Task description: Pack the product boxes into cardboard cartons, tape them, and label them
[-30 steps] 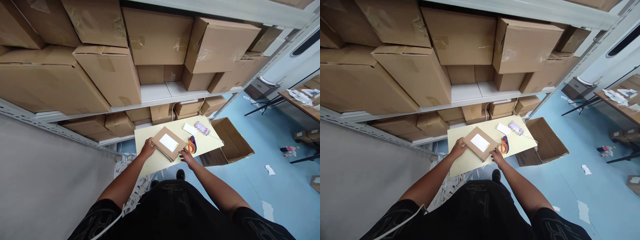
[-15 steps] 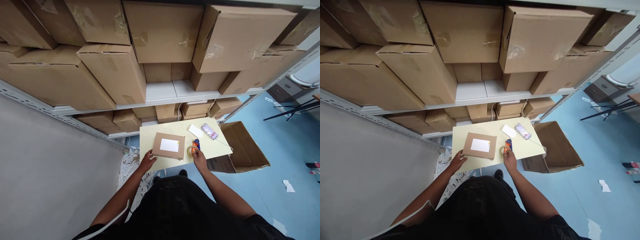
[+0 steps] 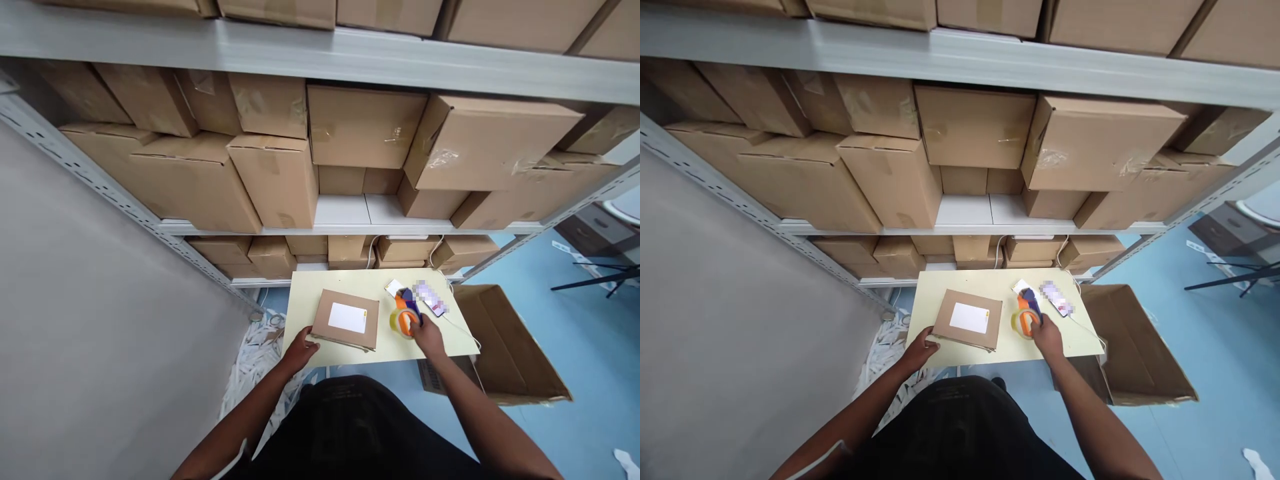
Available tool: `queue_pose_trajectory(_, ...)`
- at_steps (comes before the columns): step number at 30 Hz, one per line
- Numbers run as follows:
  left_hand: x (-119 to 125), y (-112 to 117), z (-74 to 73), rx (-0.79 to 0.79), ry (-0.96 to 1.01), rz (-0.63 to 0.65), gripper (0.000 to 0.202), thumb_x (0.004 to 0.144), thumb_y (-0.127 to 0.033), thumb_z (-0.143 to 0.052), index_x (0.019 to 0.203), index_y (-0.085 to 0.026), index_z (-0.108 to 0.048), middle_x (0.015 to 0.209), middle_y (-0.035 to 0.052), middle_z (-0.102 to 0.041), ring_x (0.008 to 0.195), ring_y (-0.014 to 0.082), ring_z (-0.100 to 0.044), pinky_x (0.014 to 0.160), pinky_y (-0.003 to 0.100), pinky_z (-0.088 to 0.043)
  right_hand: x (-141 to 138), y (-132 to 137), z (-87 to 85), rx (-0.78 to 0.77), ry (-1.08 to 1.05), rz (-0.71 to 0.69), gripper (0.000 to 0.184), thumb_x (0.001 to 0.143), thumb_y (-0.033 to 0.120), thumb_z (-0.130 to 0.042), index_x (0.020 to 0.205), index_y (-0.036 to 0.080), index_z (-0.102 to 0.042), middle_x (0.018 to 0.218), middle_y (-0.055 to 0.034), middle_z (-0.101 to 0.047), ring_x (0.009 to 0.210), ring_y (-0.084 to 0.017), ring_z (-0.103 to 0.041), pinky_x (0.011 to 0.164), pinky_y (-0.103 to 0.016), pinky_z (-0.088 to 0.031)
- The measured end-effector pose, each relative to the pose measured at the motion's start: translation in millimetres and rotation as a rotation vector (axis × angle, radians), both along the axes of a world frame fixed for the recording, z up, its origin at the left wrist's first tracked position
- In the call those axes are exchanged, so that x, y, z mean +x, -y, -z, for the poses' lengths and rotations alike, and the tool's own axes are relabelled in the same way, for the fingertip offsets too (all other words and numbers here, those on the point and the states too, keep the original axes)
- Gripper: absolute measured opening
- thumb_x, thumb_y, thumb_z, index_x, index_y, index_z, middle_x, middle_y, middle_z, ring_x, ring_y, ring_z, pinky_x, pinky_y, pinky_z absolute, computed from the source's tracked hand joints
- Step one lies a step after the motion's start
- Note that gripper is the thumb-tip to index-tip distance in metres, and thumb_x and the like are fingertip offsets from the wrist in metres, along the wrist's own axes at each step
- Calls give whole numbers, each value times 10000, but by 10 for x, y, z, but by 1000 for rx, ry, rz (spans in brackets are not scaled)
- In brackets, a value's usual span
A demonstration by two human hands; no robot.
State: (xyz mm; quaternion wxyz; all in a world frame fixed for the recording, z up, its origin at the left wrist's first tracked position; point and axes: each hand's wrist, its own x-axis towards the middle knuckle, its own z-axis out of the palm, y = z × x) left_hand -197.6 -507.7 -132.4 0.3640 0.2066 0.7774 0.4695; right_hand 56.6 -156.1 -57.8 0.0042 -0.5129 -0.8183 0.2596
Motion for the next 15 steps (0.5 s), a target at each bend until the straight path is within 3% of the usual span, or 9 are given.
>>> queue_pose_trajectory(3,59,14,26,19,9,-25,699,732,-382,-683,1380,-176,-520,1447,141,-597,927,225,-719,926,390,-549,-458,-320,-706,143,-146,-45,307,917,401,-554,1130,208,-660,913,-82,-746,839,-241,-685,672,-279,-436)
queue_pose_trajectory(6,115,35,43,38,43,-40,705,733,-398,-694,1377,-173,-516,1403,139,-627,911,227,-722,911,386,-554,-1208,-620,-1444,186,-274,-71,313,890,400,-608,1112,195,-687,930,-88,-758,831,-229,-682,681,-274,-450)
queue_pose_trajectory(8,153,42,54,52,73,-46,712,728,-407,-708,1373,-170,-521,1363,139,-650,893,228,-726,890,381,-560,-1734,-778,-1836,143,-302,-80,308,875,340,-625,1109,154,-697,863,-88,-757,772,-203,-671,687,-269,-459)
queue_pose_trajectory(11,204,34,60,67,92,-84,727,711,-409,-749,1368,-180,-538,1306,132,-681,886,238,-728,884,391,-562,-2405,-952,-2170,107,-297,-70,358,863,301,-643,1122,56,-687,775,-93,-749,694,-158,-628,719,-280,-467)
queue_pose_trajectory(15,241,5,34,61,87,-127,698,706,-415,-780,1336,-192,-580,1219,115,-717,907,259,-726,877,398,-562,-2927,-1062,-2229,76,-291,-98,360,918,340,-588,944,1,-708,686,-121,-727,634,-129,-583,720,-286,-465)
